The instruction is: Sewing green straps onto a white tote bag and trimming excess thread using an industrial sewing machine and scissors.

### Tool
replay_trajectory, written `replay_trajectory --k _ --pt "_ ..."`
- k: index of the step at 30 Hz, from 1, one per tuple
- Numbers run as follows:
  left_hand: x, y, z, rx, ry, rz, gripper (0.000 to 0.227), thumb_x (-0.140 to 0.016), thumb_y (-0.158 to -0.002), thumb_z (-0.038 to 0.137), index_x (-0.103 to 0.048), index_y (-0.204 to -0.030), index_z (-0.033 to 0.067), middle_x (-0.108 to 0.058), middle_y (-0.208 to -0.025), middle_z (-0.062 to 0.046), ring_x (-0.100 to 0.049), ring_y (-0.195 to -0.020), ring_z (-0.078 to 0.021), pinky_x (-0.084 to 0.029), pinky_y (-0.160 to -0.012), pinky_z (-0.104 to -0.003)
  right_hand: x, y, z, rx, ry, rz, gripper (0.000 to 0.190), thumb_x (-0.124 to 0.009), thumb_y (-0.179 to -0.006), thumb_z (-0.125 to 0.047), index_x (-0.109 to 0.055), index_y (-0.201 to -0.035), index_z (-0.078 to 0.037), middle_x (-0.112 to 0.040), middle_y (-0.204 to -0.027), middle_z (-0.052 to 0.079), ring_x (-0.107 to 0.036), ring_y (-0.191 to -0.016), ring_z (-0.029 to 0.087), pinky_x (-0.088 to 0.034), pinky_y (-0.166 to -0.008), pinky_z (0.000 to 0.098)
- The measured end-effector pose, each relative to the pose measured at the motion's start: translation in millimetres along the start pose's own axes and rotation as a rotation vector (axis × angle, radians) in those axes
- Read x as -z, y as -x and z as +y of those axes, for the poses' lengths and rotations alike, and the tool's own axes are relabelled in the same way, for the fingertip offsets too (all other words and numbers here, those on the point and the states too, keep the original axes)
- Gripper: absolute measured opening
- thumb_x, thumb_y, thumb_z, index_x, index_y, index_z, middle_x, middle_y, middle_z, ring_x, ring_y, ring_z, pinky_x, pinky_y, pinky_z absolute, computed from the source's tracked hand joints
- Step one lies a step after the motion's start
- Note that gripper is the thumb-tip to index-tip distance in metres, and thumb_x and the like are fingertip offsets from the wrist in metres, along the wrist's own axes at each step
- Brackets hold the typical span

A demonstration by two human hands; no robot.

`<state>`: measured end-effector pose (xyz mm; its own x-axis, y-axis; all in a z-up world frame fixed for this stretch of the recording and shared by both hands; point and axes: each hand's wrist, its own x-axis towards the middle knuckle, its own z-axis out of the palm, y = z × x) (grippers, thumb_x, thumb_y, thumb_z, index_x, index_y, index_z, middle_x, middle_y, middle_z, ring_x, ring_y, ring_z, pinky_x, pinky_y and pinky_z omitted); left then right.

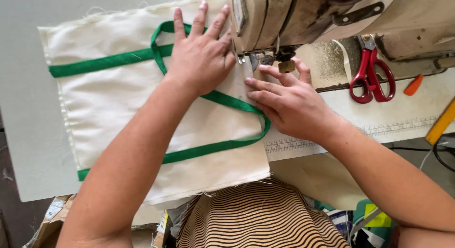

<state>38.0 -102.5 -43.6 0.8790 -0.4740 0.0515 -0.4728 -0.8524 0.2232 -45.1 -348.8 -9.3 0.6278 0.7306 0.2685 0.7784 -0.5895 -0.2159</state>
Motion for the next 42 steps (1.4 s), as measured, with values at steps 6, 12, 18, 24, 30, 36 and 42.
replay_trajectory --k 6,12,18,24,30,36,42 --pt "1.4 0.5 -8.1 -0.015 -0.007 0.019 0.059 -0.033 -0.106 0.042 -0.06 -0.151 0.0141 -0.028 -0.175 -0.008 -0.016 -0.158 -0.045 0.004 -0.118 -0.079 -2.5 -7.3 0.9 -0.005 -0.009 -0.035 0.02 -0.064 -0.107 -0.024 -0.076 -0.121 -0.017 -0.072 -0.143 -0.001 -0.056 -0.142 0.032 -0.028 -0.109 0.0744" --pt "-6.2 2.3 -12.1 -0.04 -0.062 0.069 0.059 -0.039 -0.107 0.044 -0.061 -0.152 0.0129 -0.034 -0.173 -0.012 -0.021 -0.157 -0.0462 0.0 -0.117 -0.08 -6.6 -7.5 4.1 -0.026 -0.028 -0.061 0.02 -0.063 -0.106 -0.022 -0.076 -0.121 -0.017 -0.071 -0.144 -0.002 -0.054 -0.144 0.031 -0.028 -0.105 0.0761" --pt "25.2 66.2 38.7 -0.314 -0.07 0.216 0.035 -0.066 -0.084 0.018 -0.074 -0.117 0.0092 -0.074 -0.124 -0.009 -0.063 -0.124 -0.035 -0.037 -0.111 -0.057 -16.7 -0.4 19.6 -0.058 -0.109 -0.098 0.033 -0.06 -0.096 -0.005 -0.076 -0.12 -0.021 -0.06 -0.155 0.002 -0.048 -0.148 0.036 -0.023 -0.108 0.0762" --pt "32.1 89.1 41.4 -0.422 -0.139 0.232 0.023 -0.062 -0.094 0.013 -0.067 -0.116 0.0193 -0.066 -0.096 -0.002 -0.062 -0.092 -0.0301 -0.045 -0.087 -0.047 -15.9 4.8 16.1 -0.076 -0.097 -0.054 0.047 -0.054 -0.094 0.003 -0.079 -0.122 -0.025 -0.054 -0.152 0.008 -0.044 -0.147 0.039 -0.025 -0.109 0.071" --pt "52.2 113.7 9.1 -0.41 0.043 0.218 0.018 -0.067 -0.09 0.01 -0.072 -0.073 0.0138 -0.069 -0.095 -0.003 -0.065 -0.103 -0.0301 -0.046 -0.104 -0.047 -8.2 6.8 10.2 -0.031 -0.06 -0.031 0.03 -0.065 -0.099 -0.018 -0.082 -0.124 -0.024 -0.059 -0.149 0.007 -0.042 -0.148 0.037 -0.023 -0.11 0.0609" --pt "19.7 108.6 19.1 -0.152 -0.16 0.189 0.061 -0.071 -0.095 0.072 -0.077 -0.084 0.0125 -0.067 -0.103 -0.006 -0.063 -0.107 -0.0342 -0.051 -0.087 -0.05 -11.6 5.3 -3.3 0.02 0.085 0.059 0.038 -0.07 -0.105 -0.044 -0.079 -0.129 -0.017 -0.072 -0.144 0.003 -0.057 -0.139 0.031 -0.025 -0.113 0.0512" --pt "15.6 101.7 19.8 -0.365 0.041 0.152 0.049 -0.064 -0.097 0.041 -0.066 -0.137 0.0133 -0.058 -0.156 -0.012 -0.044 -0.151 -0.0392 -0.024 -0.123 -0.067 -13.7 12.1 -9.2 -0.032 0.063 0.028 0.048 -0.068 -0.103 -0.054 -0.072 -0.131 -0.015 -0.069 -0.148 0.003 -0.056 -0.141 0.034 -0.021 -0.118 0.0624"
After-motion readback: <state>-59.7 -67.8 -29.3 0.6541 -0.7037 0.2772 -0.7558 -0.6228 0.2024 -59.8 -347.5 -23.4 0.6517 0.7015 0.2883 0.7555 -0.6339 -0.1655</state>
